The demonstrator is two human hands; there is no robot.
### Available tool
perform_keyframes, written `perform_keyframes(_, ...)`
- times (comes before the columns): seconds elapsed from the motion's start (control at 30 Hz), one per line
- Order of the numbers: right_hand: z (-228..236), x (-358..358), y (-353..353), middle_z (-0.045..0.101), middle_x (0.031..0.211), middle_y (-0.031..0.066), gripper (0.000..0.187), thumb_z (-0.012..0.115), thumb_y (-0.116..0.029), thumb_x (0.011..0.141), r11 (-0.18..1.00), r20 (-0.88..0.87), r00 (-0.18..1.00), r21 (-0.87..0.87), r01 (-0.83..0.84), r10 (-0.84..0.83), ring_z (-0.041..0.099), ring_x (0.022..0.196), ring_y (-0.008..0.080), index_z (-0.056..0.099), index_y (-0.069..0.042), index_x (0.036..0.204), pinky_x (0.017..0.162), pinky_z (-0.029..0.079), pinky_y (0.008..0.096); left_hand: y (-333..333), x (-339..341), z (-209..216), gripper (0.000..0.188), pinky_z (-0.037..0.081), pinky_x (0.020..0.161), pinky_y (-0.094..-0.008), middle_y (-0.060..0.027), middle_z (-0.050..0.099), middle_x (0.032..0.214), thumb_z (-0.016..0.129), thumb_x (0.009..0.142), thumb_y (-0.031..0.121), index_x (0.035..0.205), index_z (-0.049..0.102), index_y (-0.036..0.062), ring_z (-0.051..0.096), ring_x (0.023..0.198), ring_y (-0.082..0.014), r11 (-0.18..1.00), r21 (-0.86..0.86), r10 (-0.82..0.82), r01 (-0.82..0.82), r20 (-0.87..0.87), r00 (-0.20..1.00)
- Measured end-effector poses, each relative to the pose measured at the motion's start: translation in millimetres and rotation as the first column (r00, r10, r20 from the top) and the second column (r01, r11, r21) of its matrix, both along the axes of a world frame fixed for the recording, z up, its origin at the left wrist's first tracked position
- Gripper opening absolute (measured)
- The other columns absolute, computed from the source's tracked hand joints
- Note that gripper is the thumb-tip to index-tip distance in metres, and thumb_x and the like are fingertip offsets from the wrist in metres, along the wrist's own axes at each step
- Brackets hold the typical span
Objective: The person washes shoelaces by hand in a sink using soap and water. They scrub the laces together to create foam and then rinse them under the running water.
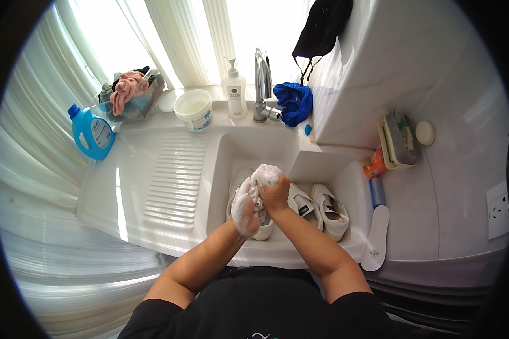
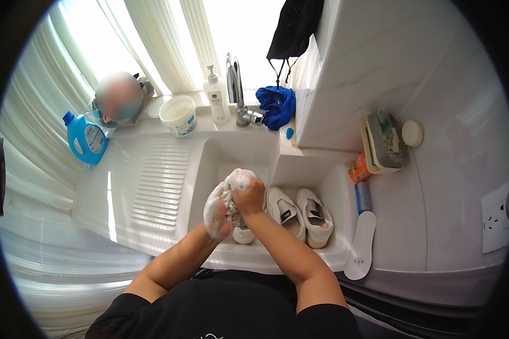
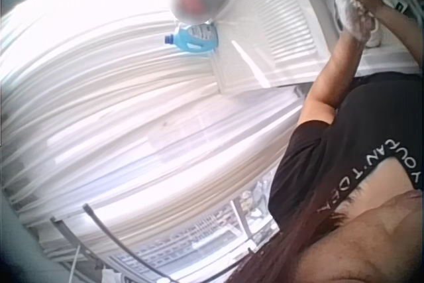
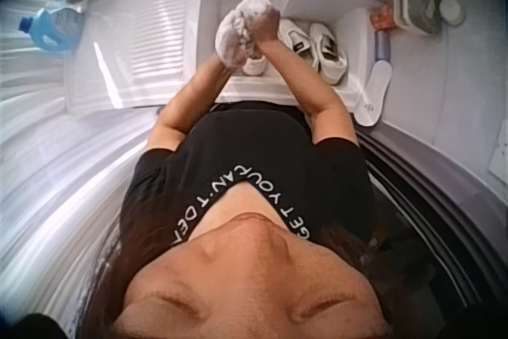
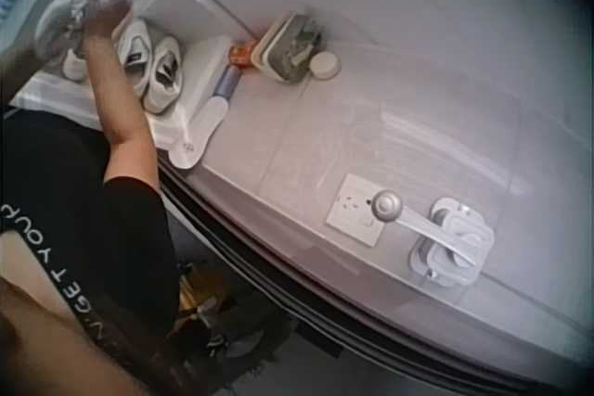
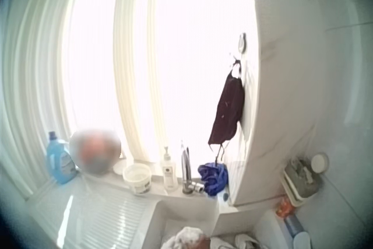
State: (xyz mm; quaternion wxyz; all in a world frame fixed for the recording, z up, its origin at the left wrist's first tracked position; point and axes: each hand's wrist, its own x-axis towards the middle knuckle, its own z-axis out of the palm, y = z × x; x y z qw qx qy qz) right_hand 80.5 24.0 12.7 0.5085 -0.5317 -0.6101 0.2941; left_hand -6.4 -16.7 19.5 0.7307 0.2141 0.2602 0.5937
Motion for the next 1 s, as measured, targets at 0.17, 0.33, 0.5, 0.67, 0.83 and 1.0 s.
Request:
perform_keyframes(0.17, 14, -19, -35, 0.06, 0.065, 0.0175, 0.015, 0.066, -0.016, 0.066, 0.915, 0.083, 0.986, 0.367, -0.165, 0.145, 0.059, 0.06, 0.0358, 0.062, -0.003, 0.071, 0.055, 0.048, 0.0374, 5, -20, 13, 0.035, 0.049, 0.078, -0.0291, -0.0035, 0.06, 0.094, 0.039, 0.094, 0.042, 0.097, 0.055, 0.0109, 0.059, 0.088, -0.0167, 0.976, -0.09, -0.171, 0.196, 0.231, 0.958)
perform_keyframes(0.33, 9, -8, -6, 0.056, 0.061, 0.02, 0.022, 0.066, -0.025, 0.063, 0.994, 0.027, 0.997, 0.068, -0.081, 0.079, 0.057, 0.059, 0.0406, 0.06, -0.005, 0.066, 0.056, 0.047, 0.044, 8, -8, 2, 0.031, 0.049, 0.076, -0.0314, -0.0033, 0.06, 0.091, 0.041, 0.094, 0.039, 0.093, 0.057, 0.012, 0.059, 0.086, -0.0173, 0.942, -0.31, -0.073, 0.13, 0.189, 0.979)
perform_keyframes(0.5, 0, -18, -20, 0.056, 0.062, 0.0217, 0.022, 0.066, -0.024, 0.065, 0.955, 0.169, 0.979, 0.254, -0.156, 0.115, 0.057, 0.06, 0.0412, 0.059, -0.003, 0.064, 0.057, 0.047, 0.0441, 13, -29, -50, 0.035, 0.048, 0.08, -0.0302, -0.0016, 0.059, 0.092, 0.048, 0.09, 0.042, 0.099, 0.057, 0.0091, 0.058, 0.087, -0.0176, 0.939, 0.147, -0.314, 0.31, 0.009, 0.949)
perform_keyframes(0.67, -19, 11, 21, 0.06, 0.065, 0.0199, 0.024, 0.066, -0.023, 0.07, 0.996, 0.052, 0.995, -0.002, 0.091, -0.091, 0.059, 0.062, 0.0369, 0.059, 0.0, 0.066, 0.057, 0.047, 0.0421, -2, -12, 35, 0.032, 0.049, 0.071, -0.0249, 0.0, 0.06, 0.094, 0.049, 0.092, 0.04, 0.103, 0.056, 0.0102, 0.058, 0.085, -0.0106, 0.913, -0.296, -0.251, 0.281, 0.135, 0.958)
perform_keyframes(0.83, -27, 30, 24, 0.062, 0.083, 0.0068, 0.03, 0.062, -0.03, 0.083, 0.81, -0.429, 0.879, -0.579, -0.091, -0.208, 0.06, 0.069, 0.0165, 0.056, -0.004, 0.096, 0.051, 0.045, 0.0301, 13, -33, 31, 0.042, 0.045, 0.05, -0.0224, 0.0005, 0.062, 0.088, 0.043, 0.091, 0.051, 0.101, 0.056, 0.0127, 0.06, 0.073, -0.0106, 0.947, -0.227, -0.209, 0.228, 0.103, 0.972)
perform_keyframes(1.0, 19, 23, -9, 0.06, 0.1, 0.0051, 0.049, 0.055, -0.041, 0.088, 0.543, -0.899, 0.384, -0.434, -0.719, -0.21, 0.059, 0.084, 0.0155, 0.045, -0.011, 0.125, 0.065, 0.047, 0.0273, 11, -25, 58, 0.046, 0.043, 0.052, -0.0238, -0.0007, 0.062, 0.089, 0.038, 0.09, 0.058, 0.098, 0.054, 0.0162, 0.061, 0.077, -0.0143, 0.936, -0.331, -0.128, 0.124, 0.01, 0.992)
